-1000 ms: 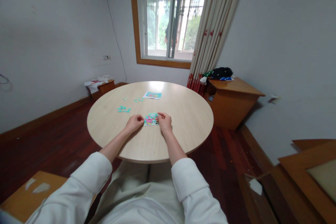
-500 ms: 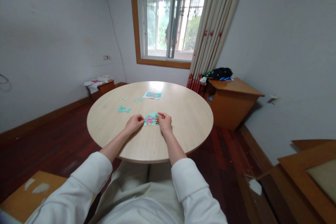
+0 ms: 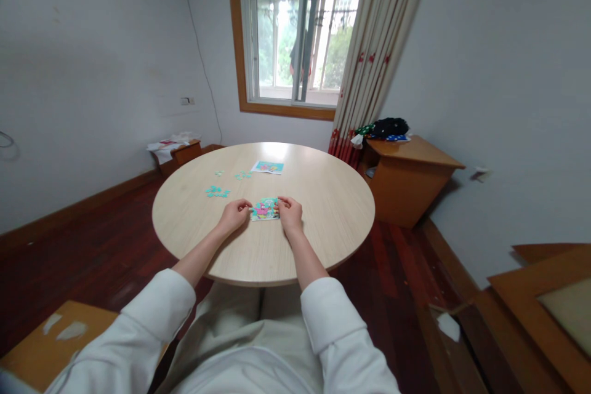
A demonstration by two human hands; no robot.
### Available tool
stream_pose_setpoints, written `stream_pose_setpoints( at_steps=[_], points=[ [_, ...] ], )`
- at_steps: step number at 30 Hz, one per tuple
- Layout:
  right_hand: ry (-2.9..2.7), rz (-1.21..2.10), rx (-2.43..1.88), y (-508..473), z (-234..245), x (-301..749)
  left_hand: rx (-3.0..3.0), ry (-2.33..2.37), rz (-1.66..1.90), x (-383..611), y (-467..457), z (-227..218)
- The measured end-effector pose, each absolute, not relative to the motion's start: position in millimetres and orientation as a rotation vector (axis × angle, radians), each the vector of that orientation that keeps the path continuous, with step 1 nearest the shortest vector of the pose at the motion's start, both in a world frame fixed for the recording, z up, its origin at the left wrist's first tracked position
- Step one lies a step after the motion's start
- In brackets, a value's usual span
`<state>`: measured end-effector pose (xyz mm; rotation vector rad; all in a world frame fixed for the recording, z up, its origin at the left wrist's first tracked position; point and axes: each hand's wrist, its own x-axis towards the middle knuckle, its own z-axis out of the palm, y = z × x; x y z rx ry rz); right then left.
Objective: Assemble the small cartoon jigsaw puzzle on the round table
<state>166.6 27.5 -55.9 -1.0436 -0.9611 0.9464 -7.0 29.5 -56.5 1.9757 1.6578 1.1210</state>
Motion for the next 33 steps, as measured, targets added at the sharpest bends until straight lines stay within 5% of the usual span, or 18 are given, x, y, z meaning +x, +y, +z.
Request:
stream_pose_setpoints(
  at_steps=[33],
  points=[
    [-0.946, 0.932, -1.062, 29.0, -55.6, 167.7, 2.299, 1.621, 0.935, -2.6, 21.7, -53.7]
  ],
)
